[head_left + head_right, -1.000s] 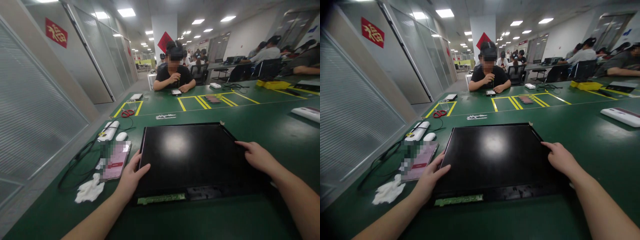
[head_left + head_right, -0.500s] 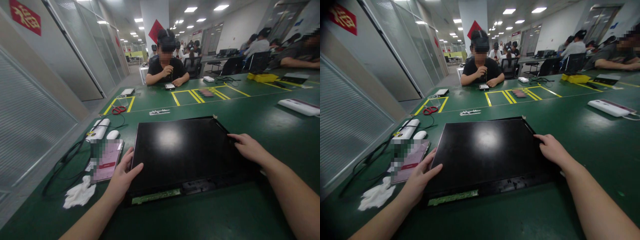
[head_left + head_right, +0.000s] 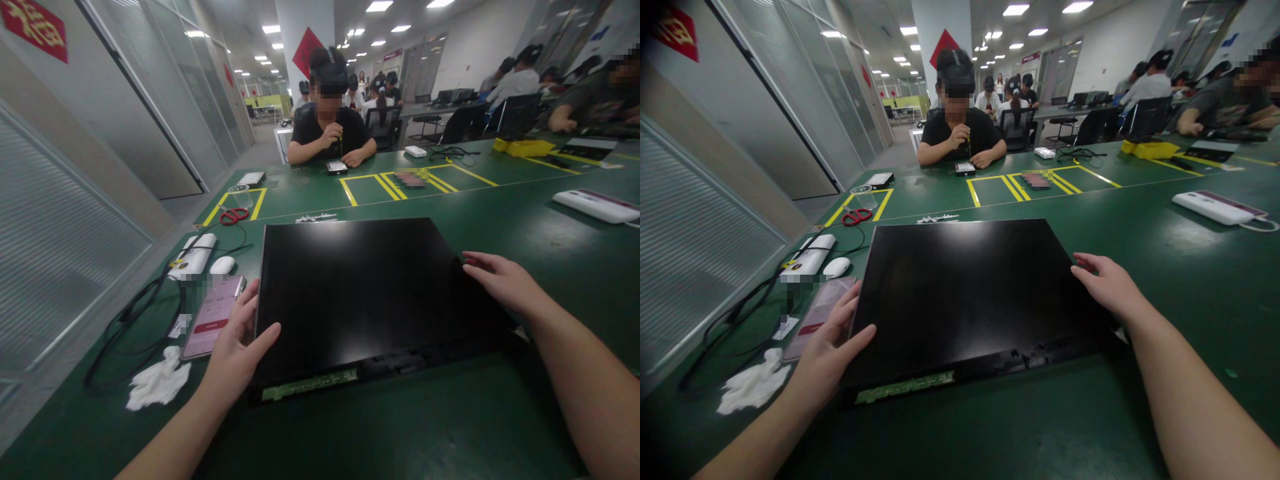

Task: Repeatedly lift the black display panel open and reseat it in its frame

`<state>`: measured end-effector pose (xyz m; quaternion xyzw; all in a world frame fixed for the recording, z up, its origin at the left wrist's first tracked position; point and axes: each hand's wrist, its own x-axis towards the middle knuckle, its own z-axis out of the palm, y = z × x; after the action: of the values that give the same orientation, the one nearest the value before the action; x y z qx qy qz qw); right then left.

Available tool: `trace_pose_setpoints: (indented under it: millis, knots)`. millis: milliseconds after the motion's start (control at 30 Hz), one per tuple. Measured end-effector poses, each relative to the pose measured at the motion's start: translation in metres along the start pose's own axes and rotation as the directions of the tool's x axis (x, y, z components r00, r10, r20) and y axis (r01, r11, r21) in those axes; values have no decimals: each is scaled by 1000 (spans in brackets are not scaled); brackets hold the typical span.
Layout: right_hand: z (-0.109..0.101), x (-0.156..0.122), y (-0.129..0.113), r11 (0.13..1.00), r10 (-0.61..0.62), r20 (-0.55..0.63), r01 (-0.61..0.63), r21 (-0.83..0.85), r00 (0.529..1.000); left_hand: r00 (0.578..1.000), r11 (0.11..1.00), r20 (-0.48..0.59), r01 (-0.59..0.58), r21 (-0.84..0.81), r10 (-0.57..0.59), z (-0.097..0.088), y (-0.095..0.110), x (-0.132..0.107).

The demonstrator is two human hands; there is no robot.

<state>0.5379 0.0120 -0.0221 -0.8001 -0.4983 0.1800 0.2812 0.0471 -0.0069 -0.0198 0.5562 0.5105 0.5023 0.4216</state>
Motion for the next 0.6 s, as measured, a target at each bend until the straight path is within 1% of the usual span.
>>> trace_pose_setpoints:
  millis: [67,100,133,200,267,333,367,433,500,533,600]
  knots:
    - [-2,-6,-9,996,55,-17,-54,71,998,999,999,-12,-35,3,35,1,3,0]
    - [-2,-8,-12,993,55,-34,-51,107,998,999,999,-22,-25,-23,24,2,4,0]
    - [-3,-10,-14,988,42,-53,-34,151,998,999,997,-33,10,-70,-12,2,5,0]
    - [-3,-11,-15,954,13,-56,4,300,998,989,970,-55,120,-211,-135,1,7,0]
    - [-4,-12,-15,868,12,-4,-9,497,1000,966,916,-65,215,-338,-250,-2,9,2]
    - [-8,-16,-15,754,10,80,-60,654,997,954,884,-56,249,-395,-294,-5,12,3]
    - [-10,-19,-15,707,10,106,-82,703,994,953,878,-50,255,-406,-300,-5,13,3]
    - [-16,-26,-15,637,59,122,-131,760,991,952,875,-49,257,-410,-302,-5,15,2]
    - [-22,-30,-12,598,135,122,-179,781,983,949,869,-44,265,-418,-311,-3,15,1]
    - [-24,-31,-10,596,154,121,-190,780,981,948,863,-37,271,-427,-316,-1,14,1]
    - [-26,-29,-3,625,149,97,-170,762,984,946,851,6,294,-436,-323,1,14,2]
